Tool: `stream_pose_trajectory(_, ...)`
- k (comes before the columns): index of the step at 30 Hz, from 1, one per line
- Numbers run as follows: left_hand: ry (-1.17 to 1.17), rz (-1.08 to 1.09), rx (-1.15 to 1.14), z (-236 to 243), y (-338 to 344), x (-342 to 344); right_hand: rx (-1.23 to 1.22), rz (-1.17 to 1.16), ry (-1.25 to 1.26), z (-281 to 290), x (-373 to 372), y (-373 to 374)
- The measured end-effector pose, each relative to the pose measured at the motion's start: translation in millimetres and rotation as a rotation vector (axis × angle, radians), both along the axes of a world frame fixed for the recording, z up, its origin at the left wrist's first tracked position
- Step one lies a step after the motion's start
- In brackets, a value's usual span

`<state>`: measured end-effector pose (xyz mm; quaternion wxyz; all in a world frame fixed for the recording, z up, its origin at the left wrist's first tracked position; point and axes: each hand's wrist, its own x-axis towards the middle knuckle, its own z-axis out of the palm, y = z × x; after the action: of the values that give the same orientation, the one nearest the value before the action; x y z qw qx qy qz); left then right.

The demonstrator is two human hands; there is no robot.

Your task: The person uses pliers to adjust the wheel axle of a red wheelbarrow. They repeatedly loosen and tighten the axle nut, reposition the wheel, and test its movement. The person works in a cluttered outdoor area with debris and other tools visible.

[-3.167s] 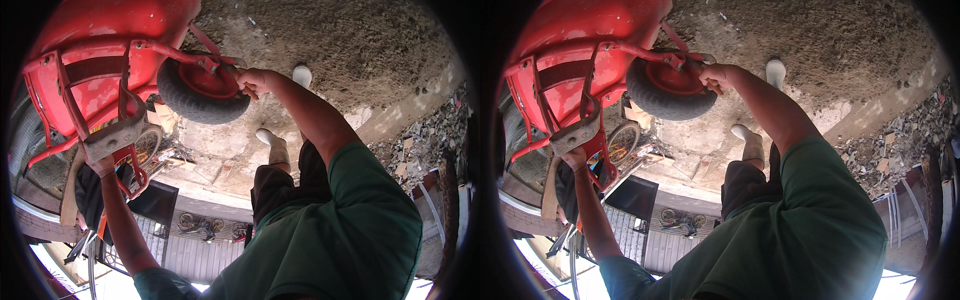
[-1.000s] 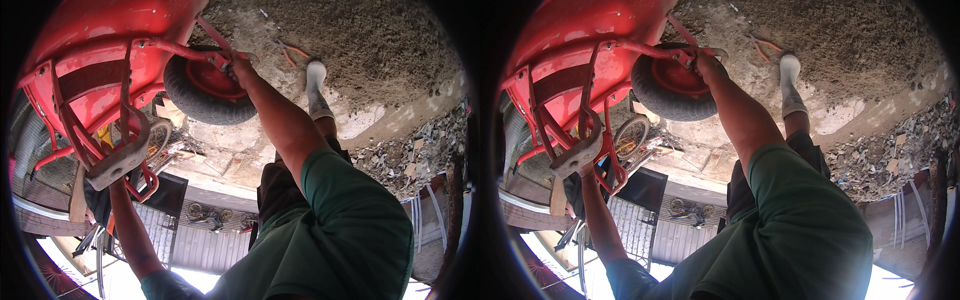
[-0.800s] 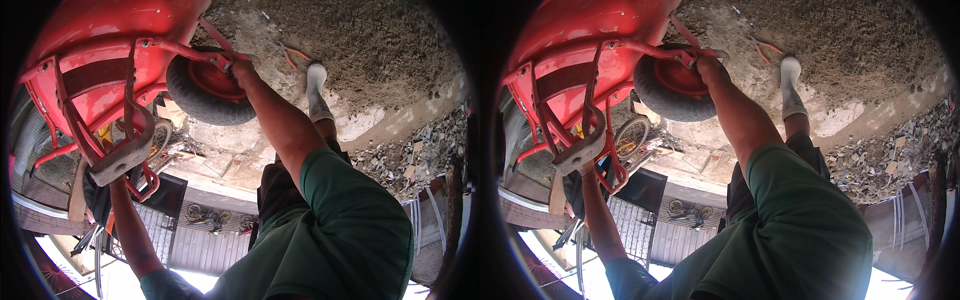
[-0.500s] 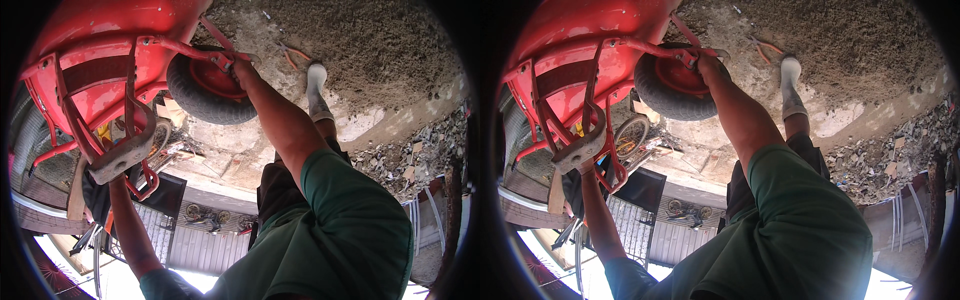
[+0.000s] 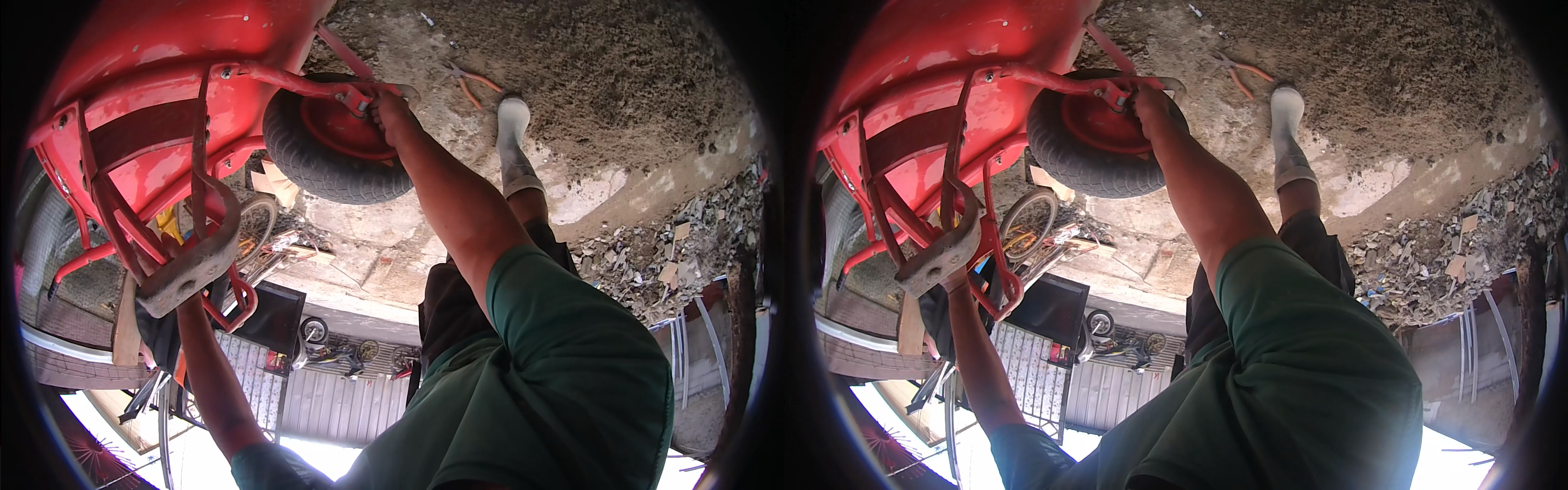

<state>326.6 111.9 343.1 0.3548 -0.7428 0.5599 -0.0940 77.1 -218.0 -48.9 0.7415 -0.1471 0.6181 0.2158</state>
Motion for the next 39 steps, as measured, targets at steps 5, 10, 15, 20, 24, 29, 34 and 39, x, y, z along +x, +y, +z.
stream_pose_trajectory(5,0.016,-0.003,-0.008,-9.0,-8.0,6.0,-0.095,-0.104,0.004,-43.6,3.0,19.1)
stream_pose_trajectory(10,0.018,-0.002,-0.002,-10.1,-9.5,6.7,-0.272,-0.011,-0.005,-45.8,-4.4,28.6)
stream_pose_trajectory(15,0.004,0.004,0.012,-1.4,-6.4,1.4,-0.052,-0.053,-0.001,11.1,6.6,-4.2)
stream_pose_trajectory(20,0.015,-0.007,0.003,-7.7,-13.4,4.5,-0.016,-0.159,-0.081,-1.9,13.4,-4.8)
stream_pose_trajectory(24,0.015,-0.017,-0.001,-13.1,-15.9,5.7,-0.273,-0.038,-0.062,-10.6,5.0,8.4)
stream_pose_trajectory(29,0.007,-0.016,0.004,-5.9,-13.3,-0.1,-0.045,-0.129,0.016,20.0,9.2,-8.9)
stream_pose_trajectory(34,0.017,-0.02,-0.007,-11.1,-19.8,1.3,-0.032,-0.026,-0.01,-6.8,13.7,-5.2)
stream_pose_trajectory(39,0.021,-0.017,0.0,-9.4,-19.1,-3.0,-0.29,-0.046,0.017,-2.6,9.7,5.4)
